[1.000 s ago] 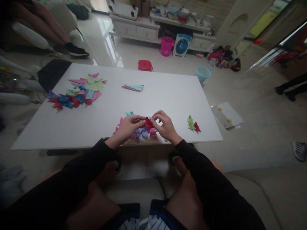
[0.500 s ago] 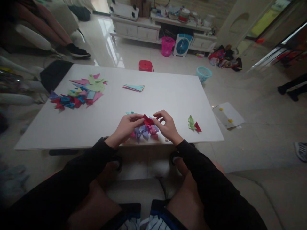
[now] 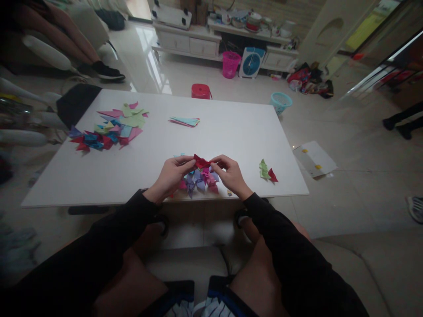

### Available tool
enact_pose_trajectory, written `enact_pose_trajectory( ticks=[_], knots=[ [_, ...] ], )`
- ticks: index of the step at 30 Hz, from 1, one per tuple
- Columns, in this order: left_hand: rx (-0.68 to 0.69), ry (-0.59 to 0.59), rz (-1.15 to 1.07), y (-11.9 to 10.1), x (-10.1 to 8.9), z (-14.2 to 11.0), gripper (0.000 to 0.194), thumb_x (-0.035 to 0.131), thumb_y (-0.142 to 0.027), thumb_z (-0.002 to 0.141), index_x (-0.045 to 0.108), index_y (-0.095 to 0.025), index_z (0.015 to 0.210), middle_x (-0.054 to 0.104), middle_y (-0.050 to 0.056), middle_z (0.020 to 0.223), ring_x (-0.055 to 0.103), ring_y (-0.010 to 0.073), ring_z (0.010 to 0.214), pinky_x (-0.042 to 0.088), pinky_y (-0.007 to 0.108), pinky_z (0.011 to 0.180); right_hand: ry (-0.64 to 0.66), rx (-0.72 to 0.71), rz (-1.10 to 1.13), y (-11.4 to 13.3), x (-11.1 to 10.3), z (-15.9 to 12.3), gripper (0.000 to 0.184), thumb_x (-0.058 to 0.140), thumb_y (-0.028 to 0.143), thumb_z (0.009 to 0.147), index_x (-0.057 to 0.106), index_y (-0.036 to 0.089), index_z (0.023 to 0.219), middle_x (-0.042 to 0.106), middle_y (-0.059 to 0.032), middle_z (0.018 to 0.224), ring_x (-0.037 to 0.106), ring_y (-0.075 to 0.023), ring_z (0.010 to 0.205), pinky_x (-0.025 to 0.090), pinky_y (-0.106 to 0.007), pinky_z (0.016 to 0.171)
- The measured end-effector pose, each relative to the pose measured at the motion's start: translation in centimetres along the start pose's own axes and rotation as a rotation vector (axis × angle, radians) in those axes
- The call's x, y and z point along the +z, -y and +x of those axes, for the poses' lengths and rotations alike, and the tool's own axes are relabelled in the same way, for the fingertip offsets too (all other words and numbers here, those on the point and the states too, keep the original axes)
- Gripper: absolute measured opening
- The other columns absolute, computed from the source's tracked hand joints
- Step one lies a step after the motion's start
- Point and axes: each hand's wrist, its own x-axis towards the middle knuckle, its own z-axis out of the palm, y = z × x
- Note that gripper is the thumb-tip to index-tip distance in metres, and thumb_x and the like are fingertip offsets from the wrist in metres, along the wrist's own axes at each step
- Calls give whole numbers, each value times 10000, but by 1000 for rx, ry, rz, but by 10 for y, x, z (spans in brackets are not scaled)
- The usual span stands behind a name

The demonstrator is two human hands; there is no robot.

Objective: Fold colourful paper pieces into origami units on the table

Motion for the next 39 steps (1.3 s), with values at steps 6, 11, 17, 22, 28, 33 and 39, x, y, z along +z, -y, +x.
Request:
enact_pose_trajectory(
  ticks=[6,11,17,22,28,33,39],
  knots=[
    [-11,11,4,-1,0,-1,346,905,-328,656,798,-123,914,793,96,902,727,177,832,569,357,889,-6,-12,-35,0,-1,0,275,727,487,900,722,214,929,733,-29,849,710,-184,764,557,-342,714],
    [6,25,59,1,-1,0,343,898,-346,675,804,-128,923,796,107,931,732,197,869,572,370,897,-27,-50,-109,2,-3,1,235,729,451,903,727,218,931,722,-30,897,678,-170,787,539,-323,697],
    [27,58,154,0,-2,0,331,886,-361,691,816,-148,936,803,103,949,739,227,904,577,386,906,-10,-100,-136,6,-4,1,206,745,421,888,734,222,942,679,-33,942,654,-160,817,517,-294,660],
    [42,77,214,-3,1,-3,291,882,-342,692,823,-155,907,807,102,932,744,240,903,583,390,889,16,-131,-163,7,-4,1,184,759,397,880,754,227,949,665,-40,950,647,-161,825,516,-297,659],
    [66,88,257,-2,1,-5,265,875,-336,702,830,-170,904,808,101,946,743,245,925,574,396,913,40,-178,-186,10,-4,1,136,739,366,897,756,231,883,677,-44,920,648,-173,855,509,-306,663],
    [86,115,302,-2,0,-4,284,870,-368,710,831,-165,905,805,109,945,738,254,932,564,404,930,41,-196,-251,11,-5,1,150,726,357,906,723,226,833,687,-45,890,649,-180,835,503,-315,653],
    [120,162,384,0,-2,-3,266,831,-352,755,809,-170,948,796,99,954,732,233,907,568,369,880,84,-259,-362,6,-5,1,117,712,299,905,714,223,816,686,-37,867,636,-175,802,486,-317,654]
  ],
)
